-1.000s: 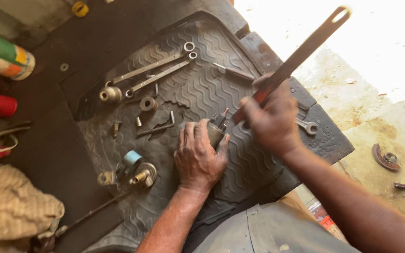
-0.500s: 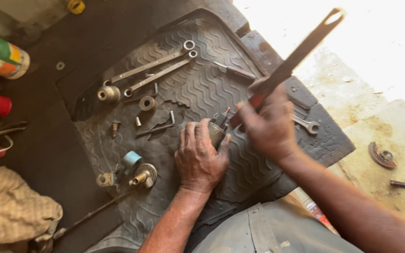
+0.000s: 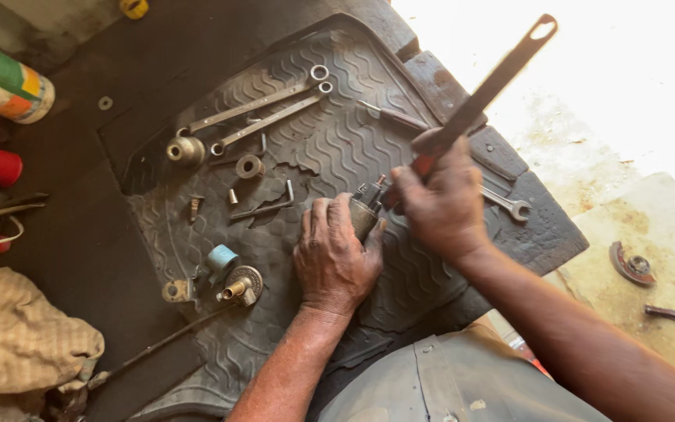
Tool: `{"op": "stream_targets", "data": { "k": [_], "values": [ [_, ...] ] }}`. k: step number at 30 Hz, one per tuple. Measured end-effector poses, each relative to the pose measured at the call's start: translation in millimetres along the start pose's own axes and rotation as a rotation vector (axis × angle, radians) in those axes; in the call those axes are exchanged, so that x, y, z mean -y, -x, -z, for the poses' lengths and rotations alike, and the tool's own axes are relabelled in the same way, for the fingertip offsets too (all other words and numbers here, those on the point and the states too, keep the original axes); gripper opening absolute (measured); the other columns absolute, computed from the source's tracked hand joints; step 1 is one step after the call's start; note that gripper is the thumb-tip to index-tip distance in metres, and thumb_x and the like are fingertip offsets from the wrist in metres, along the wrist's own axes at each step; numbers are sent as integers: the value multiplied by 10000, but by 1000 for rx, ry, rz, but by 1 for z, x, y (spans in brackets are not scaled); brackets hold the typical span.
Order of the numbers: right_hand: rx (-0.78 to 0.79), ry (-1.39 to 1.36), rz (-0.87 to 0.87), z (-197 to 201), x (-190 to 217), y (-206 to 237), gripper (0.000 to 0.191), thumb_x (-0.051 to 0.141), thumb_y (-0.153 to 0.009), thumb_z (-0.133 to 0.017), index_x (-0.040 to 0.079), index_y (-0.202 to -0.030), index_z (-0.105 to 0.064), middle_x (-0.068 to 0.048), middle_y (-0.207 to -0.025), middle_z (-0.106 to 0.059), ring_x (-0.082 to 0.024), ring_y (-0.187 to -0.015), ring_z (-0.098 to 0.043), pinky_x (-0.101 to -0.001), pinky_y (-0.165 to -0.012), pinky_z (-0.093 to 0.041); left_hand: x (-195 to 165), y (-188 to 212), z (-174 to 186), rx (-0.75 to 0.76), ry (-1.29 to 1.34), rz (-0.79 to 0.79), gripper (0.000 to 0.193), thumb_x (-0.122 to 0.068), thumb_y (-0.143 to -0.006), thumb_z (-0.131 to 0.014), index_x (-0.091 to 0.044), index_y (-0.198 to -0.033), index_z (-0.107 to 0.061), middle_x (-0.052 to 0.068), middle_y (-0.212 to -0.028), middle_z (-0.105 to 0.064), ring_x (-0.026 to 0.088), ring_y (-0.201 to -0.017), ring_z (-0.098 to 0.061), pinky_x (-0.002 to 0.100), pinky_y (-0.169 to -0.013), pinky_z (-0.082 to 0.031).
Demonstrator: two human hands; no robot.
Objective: The person uses a flat metal bar to scrape and clean the exterior of a small cylindrical mechanical component held in the left hand. After scraping, the person wipes the component with a cloth. The work is performed on a rubber mat with various tools and parts nearby.
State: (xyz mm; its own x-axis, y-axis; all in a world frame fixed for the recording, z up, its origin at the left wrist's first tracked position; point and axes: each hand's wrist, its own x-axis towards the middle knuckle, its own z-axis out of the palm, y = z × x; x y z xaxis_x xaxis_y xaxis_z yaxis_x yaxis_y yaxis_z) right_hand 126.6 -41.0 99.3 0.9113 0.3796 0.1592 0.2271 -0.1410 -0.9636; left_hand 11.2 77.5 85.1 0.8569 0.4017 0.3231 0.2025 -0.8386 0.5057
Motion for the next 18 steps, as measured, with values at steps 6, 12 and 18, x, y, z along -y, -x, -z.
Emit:
{"op": "stream_targets", "data": {
  "k": [6, 12, 18],
  "values": [
    [-24, 234, 122, -4, 0, -12, 340, -25, -967, -645, 22, -1226, -429, -95, -721, -612, -236, -604, -675, -350, -526, -551, -2, 1, 2, 0, -6, 9, 535, -324, -839, -792, -15, -1219, -576, 175, -1075, -589, 383, -1026, -611, 503, -826, -520],
    [-29, 125, -45, 4, 10, -12, 283, 4, -972, -612, 39, -1183, -427, -21, -833, -619, -190, -692, -761, -313, -583, -620, 1, 3, 4, 4, 8, 17, 541, -342, -829, -791, -21, -1207, -574, 172, -1061, -583, 381, -1025, -605, 504, -820, -519],
    [-24, 227, 20, -14, 4, -1, 342, -6, -934, -653, 31, -1194, -434, -127, -745, -658, -224, -620, -730, -349, -543, -595, 3, 3, 2, -10, -3, 0, 552, -334, -828, -789, -10, -1218, -571, 177, -1073, -584, 381, -1026, -608, 504, -824, -519]
  ]
}}
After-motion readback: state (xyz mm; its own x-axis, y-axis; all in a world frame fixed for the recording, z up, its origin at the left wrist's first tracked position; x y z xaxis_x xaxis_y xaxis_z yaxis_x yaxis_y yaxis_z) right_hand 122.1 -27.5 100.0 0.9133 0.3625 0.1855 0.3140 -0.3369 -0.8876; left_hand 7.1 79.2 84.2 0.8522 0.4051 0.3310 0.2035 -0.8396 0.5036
